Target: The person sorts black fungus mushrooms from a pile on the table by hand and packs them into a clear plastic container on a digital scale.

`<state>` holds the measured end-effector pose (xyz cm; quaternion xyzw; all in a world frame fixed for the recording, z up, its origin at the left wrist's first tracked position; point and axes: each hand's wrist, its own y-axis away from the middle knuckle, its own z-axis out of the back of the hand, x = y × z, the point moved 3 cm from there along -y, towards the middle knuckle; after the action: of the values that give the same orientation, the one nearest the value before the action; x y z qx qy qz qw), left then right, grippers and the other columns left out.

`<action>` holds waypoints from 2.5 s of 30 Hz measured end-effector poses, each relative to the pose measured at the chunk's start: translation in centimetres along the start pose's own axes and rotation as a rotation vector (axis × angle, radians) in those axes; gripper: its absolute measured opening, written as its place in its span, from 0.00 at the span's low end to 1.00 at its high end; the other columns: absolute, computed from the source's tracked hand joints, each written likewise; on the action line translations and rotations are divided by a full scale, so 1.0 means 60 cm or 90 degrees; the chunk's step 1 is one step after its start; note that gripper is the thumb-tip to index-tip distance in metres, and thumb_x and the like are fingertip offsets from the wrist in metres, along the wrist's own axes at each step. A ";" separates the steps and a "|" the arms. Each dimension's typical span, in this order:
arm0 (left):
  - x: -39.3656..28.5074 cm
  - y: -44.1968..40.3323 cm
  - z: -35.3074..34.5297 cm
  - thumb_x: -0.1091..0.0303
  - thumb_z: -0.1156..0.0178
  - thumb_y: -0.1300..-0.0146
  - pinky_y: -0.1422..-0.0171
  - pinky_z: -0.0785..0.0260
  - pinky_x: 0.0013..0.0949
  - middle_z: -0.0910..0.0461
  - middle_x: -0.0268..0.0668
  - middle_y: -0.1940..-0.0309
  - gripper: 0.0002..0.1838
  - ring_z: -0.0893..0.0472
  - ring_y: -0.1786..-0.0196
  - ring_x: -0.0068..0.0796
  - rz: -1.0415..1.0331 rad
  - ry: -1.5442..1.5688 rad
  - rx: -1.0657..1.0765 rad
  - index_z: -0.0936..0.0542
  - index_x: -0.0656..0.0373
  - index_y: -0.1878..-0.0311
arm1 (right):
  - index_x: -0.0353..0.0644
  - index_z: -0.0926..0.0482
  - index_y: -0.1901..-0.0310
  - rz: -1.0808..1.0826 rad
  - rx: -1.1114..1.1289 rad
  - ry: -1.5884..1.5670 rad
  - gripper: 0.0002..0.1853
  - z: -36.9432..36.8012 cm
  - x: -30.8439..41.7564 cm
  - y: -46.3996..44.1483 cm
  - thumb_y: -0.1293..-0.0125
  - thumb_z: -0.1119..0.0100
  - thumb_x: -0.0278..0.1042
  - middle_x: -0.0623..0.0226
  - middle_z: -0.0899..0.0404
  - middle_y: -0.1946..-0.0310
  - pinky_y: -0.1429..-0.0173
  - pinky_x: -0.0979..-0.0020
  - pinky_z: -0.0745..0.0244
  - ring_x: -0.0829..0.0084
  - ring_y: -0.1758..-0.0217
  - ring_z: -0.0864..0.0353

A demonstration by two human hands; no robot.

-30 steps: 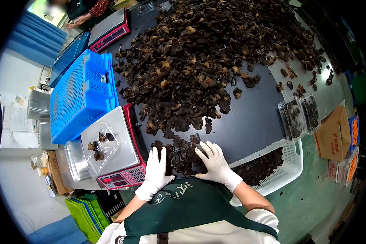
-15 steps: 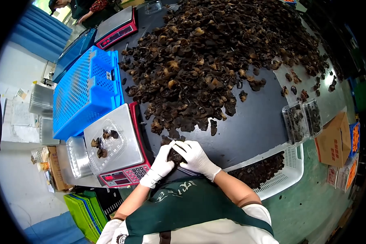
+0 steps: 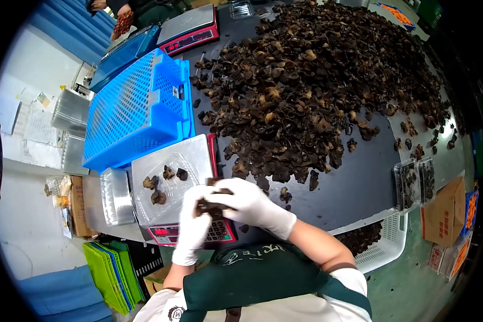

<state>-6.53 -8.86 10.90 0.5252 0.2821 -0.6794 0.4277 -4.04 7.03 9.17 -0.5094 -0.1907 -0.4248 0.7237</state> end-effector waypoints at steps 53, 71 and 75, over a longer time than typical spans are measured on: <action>0.093 0.002 0.234 0.73 0.33 0.53 0.58 0.29 0.36 0.19 0.38 0.71 0.11 0.21 0.66 0.37 -0.118 -0.510 -0.291 0.18 0.59 0.64 | 0.48 0.25 0.47 -0.227 0.137 0.295 0.29 0.005 -0.036 0.212 0.56 0.30 0.33 0.59 0.30 0.44 0.39 0.56 0.34 0.53 0.42 0.32; -0.050 0.032 -0.007 0.76 0.39 0.47 0.51 0.30 0.38 0.19 0.39 0.64 0.10 0.22 0.60 0.39 -0.246 -0.358 0.027 0.19 0.57 0.60 | 0.37 0.31 0.46 -0.688 -0.520 -0.954 0.17 0.074 -0.070 0.259 0.32 0.50 0.36 0.56 0.22 0.57 0.58 0.66 0.21 0.61 0.58 0.20; 0.022 0.030 -0.122 0.69 0.36 0.49 0.42 0.34 0.40 0.28 0.45 0.47 0.25 0.28 0.46 0.45 -0.269 -0.441 0.287 0.25 0.57 0.44 | 0.36 0.30 0.46 -0.668 -0.521 -0.955 0.17 0.072 -0.069 0.275 0.30 0.52 0.37 0.56 0.22 0.56 0.58 0.66 0.20 0.60 0.57 0.19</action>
<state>-1.63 -4.01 7.63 0.2786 0.0689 -0.9313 0.2243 7.67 14.66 -1.48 -0.7069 -0.6372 -0.2925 -0.0934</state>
